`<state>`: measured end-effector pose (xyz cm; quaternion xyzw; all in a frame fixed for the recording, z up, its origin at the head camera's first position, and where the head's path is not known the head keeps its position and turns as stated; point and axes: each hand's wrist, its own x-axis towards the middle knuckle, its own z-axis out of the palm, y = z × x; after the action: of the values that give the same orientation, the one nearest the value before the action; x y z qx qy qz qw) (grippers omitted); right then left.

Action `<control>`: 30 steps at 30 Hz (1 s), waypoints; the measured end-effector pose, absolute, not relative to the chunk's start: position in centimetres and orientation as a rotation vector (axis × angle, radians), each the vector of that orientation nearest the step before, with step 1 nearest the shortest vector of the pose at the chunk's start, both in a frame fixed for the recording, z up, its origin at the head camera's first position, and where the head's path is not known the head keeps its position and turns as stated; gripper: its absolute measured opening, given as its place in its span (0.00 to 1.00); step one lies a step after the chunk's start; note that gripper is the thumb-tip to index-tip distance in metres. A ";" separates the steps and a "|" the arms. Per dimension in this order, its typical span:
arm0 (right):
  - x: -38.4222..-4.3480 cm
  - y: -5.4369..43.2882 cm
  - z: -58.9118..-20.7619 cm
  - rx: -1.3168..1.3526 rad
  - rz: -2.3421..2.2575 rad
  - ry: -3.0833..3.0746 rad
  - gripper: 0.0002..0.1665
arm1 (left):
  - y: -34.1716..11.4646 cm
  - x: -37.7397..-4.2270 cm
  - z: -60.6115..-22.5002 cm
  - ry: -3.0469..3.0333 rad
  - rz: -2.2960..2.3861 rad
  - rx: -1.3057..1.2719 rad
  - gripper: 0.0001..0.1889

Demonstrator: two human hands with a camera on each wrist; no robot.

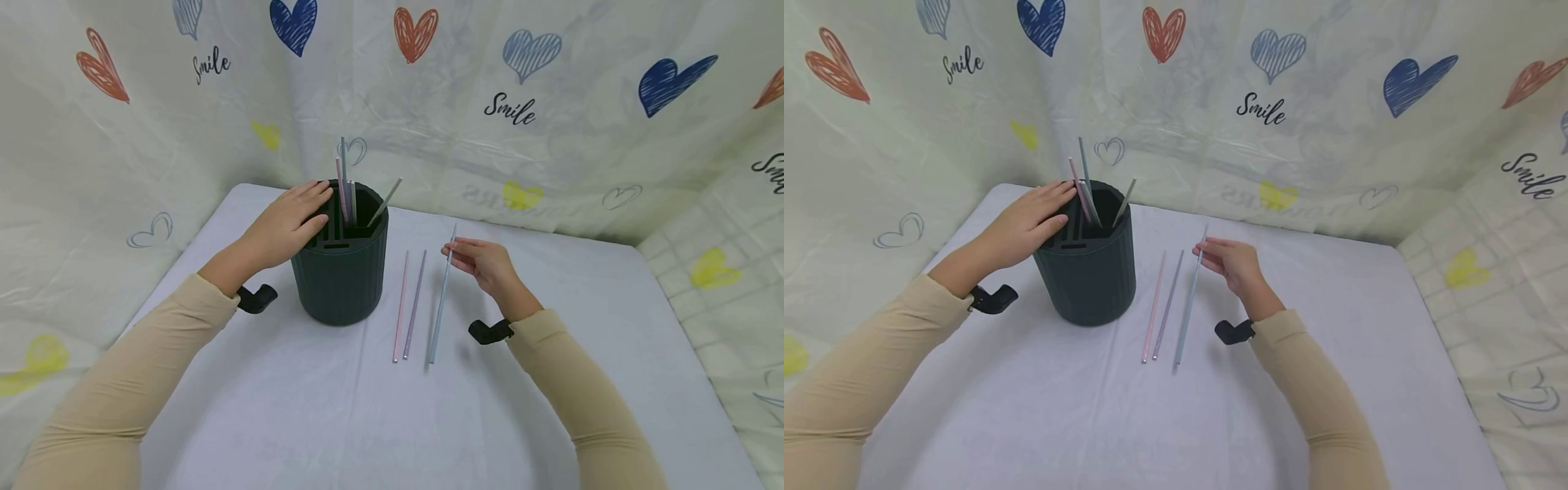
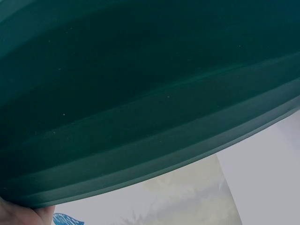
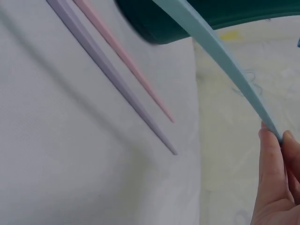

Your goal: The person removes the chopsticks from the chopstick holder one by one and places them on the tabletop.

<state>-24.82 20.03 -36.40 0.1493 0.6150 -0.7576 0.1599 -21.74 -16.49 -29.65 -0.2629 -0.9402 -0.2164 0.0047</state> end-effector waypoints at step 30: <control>-28.4 19.8 -43.4 0.734 -1.936 1.905 0.08 | -16.4 -21.6 -29.4 -2.960 -0.672 -0.818 0.30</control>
<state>-28.36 19.84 -43.38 0.2574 0.6679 -0.6790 0.1633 -21.57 -16.42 -29.42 -0.2603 -0.9416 -0.2138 -0.0013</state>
